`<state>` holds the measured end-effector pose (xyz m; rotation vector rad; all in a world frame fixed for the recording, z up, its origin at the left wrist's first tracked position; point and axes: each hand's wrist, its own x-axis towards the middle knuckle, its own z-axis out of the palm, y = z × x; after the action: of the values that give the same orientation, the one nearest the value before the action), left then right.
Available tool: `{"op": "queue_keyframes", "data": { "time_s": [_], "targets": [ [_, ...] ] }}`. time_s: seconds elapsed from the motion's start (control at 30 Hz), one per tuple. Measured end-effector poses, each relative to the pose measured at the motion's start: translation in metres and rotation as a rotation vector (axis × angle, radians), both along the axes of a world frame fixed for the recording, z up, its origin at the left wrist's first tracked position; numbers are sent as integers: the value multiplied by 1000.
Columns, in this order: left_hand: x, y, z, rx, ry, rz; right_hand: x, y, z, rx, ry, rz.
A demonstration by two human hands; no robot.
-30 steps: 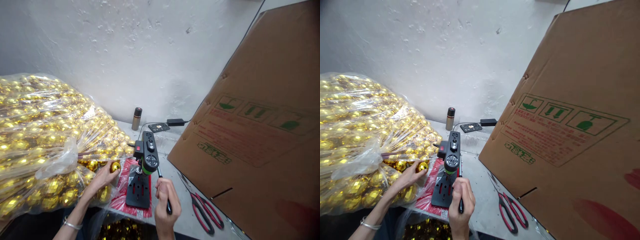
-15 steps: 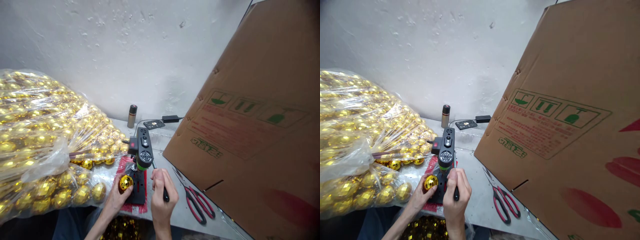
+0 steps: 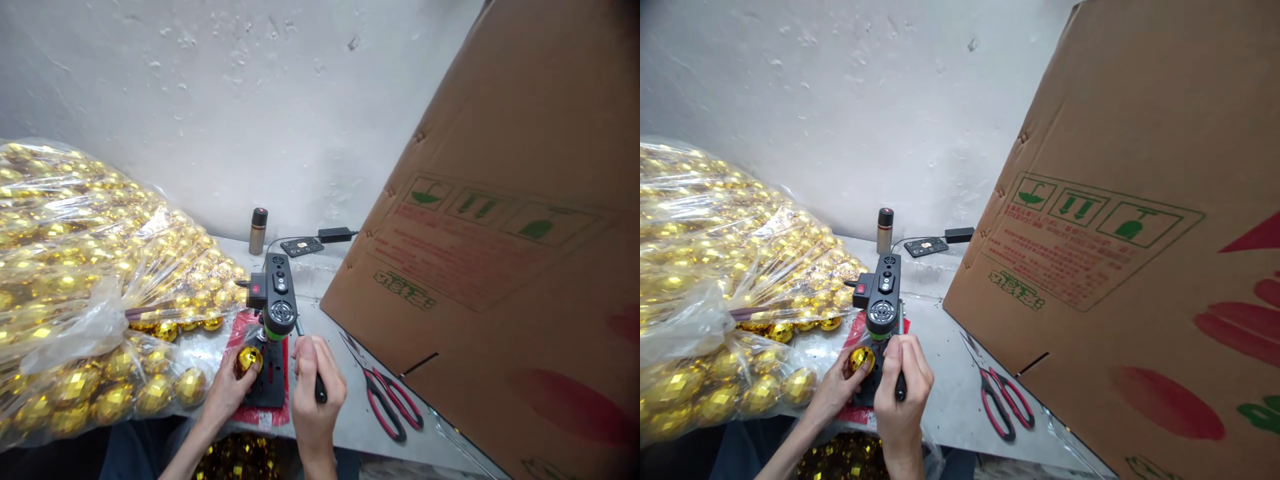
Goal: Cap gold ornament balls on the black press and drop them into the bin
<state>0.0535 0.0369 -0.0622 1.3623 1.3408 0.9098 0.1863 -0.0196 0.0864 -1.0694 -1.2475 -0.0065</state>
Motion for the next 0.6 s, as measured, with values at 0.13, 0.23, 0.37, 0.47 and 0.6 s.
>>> {"op": "queue_keyframes", "data": {
  "time_s": [0.13, 0.23, 0.37, 0.47, 0.6],
  "targets": [
    [5, 4, 3, 248, 127, -56, 0, -1, 1, -5, -12, 4],
    [10, 4, 6, 301, 183, -119, 0, -3, 0, 0, -20, 2],
    [17, 2, 5, 362, 274, -149, 0, -4, -1, 5, -25, 5],
    [20, 4, 1, 407, 341, -150, 1, -5, 0, -4, -34, 13],
    [20, 7, -2, 429, 401, -165, 2, -6, -5, 7, -53, 13]
  ]
}}
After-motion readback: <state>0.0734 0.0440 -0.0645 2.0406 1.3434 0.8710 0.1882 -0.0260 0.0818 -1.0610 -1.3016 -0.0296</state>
